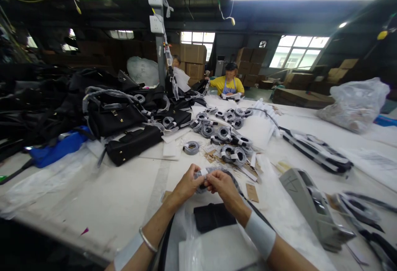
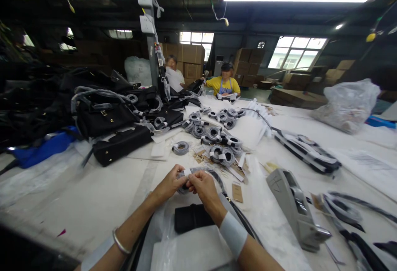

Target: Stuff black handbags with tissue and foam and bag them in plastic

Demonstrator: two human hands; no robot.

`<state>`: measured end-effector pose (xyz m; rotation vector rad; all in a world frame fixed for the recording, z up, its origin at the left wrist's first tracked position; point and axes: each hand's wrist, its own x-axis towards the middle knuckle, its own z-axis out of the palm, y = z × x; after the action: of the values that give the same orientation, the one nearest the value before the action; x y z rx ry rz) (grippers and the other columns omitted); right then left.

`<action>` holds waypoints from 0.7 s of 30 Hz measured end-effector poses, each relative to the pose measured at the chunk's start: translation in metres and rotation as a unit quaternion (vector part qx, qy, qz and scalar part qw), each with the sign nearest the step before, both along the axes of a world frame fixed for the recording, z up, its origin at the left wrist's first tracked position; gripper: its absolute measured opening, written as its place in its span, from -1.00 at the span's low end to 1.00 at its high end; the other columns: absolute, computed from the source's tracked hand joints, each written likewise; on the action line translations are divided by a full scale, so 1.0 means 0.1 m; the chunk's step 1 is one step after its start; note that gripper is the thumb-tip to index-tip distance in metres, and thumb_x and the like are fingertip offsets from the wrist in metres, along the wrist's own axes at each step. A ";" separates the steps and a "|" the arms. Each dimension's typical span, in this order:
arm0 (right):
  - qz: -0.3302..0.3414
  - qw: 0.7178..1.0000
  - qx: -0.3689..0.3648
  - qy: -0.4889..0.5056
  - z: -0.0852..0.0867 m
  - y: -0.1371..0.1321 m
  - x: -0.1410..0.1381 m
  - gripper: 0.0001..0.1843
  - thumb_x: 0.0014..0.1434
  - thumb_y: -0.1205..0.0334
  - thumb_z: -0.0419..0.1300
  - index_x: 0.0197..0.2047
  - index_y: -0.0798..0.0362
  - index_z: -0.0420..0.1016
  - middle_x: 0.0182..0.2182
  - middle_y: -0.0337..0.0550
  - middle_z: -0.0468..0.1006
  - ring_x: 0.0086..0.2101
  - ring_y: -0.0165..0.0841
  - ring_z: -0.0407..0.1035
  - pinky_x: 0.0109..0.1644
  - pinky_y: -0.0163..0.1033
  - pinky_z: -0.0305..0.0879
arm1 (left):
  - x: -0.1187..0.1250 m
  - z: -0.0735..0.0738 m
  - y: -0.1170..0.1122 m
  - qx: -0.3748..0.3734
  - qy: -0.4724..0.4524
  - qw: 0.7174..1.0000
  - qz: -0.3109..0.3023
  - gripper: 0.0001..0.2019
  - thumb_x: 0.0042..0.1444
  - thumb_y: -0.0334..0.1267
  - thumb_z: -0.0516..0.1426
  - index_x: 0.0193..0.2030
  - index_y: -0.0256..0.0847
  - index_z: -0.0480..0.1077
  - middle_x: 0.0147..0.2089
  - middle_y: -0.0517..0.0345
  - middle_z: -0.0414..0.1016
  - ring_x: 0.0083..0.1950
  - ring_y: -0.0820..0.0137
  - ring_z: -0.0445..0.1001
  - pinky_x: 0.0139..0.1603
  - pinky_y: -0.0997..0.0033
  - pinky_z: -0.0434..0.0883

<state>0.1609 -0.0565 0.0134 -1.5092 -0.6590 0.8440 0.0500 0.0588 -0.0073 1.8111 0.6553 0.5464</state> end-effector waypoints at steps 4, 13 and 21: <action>-0.007 1.000 -0.029 -0.008 -0.04 0.00 0.00 -0.58 -0.07 -0.12 0.34 -0.49 0.08 0.41 -0.57 -0.18 0.57 -0.59 -0.43 0.36 -0.51 -0.36 0.21 | -0.02 0.03 -0.04 0.010 0.010 1.000 0.003 -0.75 0.06 -0.15 0.14 -0.16 -0.18 0.26 -0.27 0.20 0.38 -0.24 0.34 0.34 -0.18 0.38 0.24; 0.035 0.984 -0.150 -0.094 -0.19 -0.01 0.12 -0.48 0.08 -0.27 0.24 -0.53 0.02 0.28 -0.67 -0.21 0.50 -0.70 -0.41 0.32 -0.65 -0.37 0.10 | -0.06 0.06 -0.07 0.011 0.021 1.000 -0.008 -0.76 0.08 -0.18 0.12 -0.13 -0.18 0.23 -0.31 0.24 0.36 -0.29 0.38 0.33 -0.24 0.40 0.23; 0.027 0.728 0.000 -0.685 0.06 -0.11 0.35 -0.71 0.22 0.00 0.29 -0.17 0.06 0.49 -0.30 -0.04 0.60 -0.25 -0.17 0.47 -0.15 -0.13 0.27 | -0.05 0.05 -0.04 -0.032 0.016 0.998 -0.060 -0.75 0.07 -0.15 0.13 -0.17 -0.18 0.23 -0.38 0.32 0.32 -0.37 0.44 0.29 -0.33 0.45 0.23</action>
<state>0.1954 -0.0671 0.0191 -1.9664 -1.7478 -0.4529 0.0445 0.0549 -0.0027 1.7898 0.5756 0.4125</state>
